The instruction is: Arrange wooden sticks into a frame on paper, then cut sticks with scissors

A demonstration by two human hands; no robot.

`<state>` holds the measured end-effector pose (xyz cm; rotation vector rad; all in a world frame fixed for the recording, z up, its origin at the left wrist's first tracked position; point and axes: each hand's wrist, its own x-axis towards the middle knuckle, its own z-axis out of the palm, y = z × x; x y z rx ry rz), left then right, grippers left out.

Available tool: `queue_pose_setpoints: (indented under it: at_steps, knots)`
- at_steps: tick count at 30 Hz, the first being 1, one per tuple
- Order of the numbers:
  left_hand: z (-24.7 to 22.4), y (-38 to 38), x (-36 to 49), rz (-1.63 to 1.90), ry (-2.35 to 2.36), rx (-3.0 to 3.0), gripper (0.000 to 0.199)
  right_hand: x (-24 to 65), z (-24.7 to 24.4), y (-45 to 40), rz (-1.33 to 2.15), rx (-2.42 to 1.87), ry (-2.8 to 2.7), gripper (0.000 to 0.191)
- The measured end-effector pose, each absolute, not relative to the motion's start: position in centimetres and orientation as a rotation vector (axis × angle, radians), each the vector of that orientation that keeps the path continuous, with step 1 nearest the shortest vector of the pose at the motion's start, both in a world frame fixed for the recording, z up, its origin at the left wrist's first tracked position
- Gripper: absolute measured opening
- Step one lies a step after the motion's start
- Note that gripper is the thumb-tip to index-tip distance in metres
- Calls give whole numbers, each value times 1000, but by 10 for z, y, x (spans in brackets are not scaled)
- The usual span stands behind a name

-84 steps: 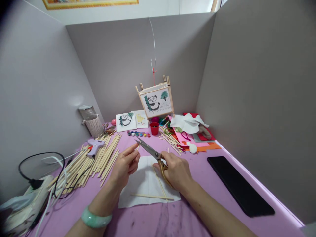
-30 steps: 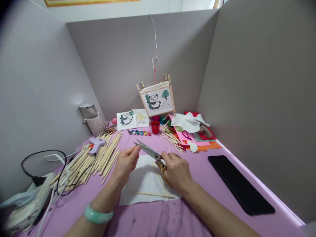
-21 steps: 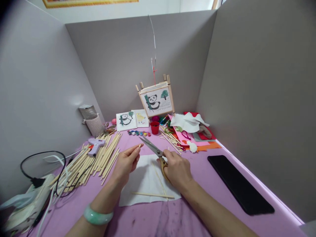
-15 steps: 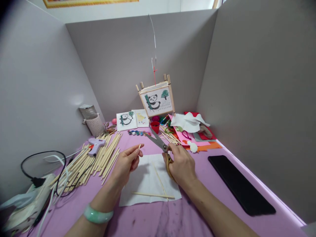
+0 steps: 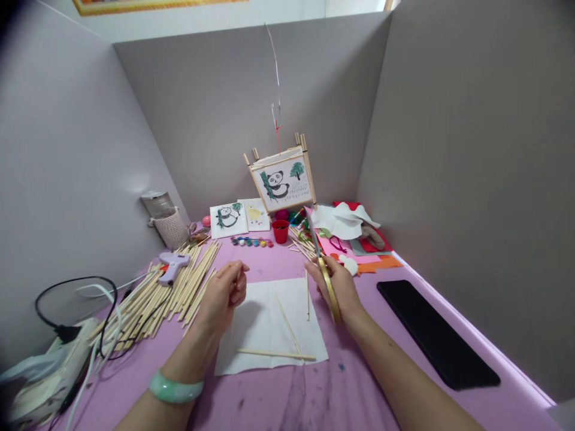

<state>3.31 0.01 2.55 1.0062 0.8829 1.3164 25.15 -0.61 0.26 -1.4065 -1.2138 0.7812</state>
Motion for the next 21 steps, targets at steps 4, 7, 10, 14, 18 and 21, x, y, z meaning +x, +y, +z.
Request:
queue_pose_setpoints:
  at_steps: [4,7,10,14,18,21]
  knots:
    - [23,1,34,1292,1055,1302,27,254,-3,-7,664,-1401,-1245,46]
    - [14,1,37,1079,1288,1891,22,257,-11,-3,471,-1459,-1335,47]
    - [5,-2,42,784,1391,2309,17,257,-14,-2,383,-1476,-1396,43]
    - [-1,-12,50,552,1205,2514,16,252,-10,-7,308,-1493,-1441,39]
    - [3,-21,56,313,909,2755,17,249,-7,-10,253,-1507,-1489,37]
    - [4,-23,59,252,906,2839,12,248,-8,-10,230,-1517,-1514,35]
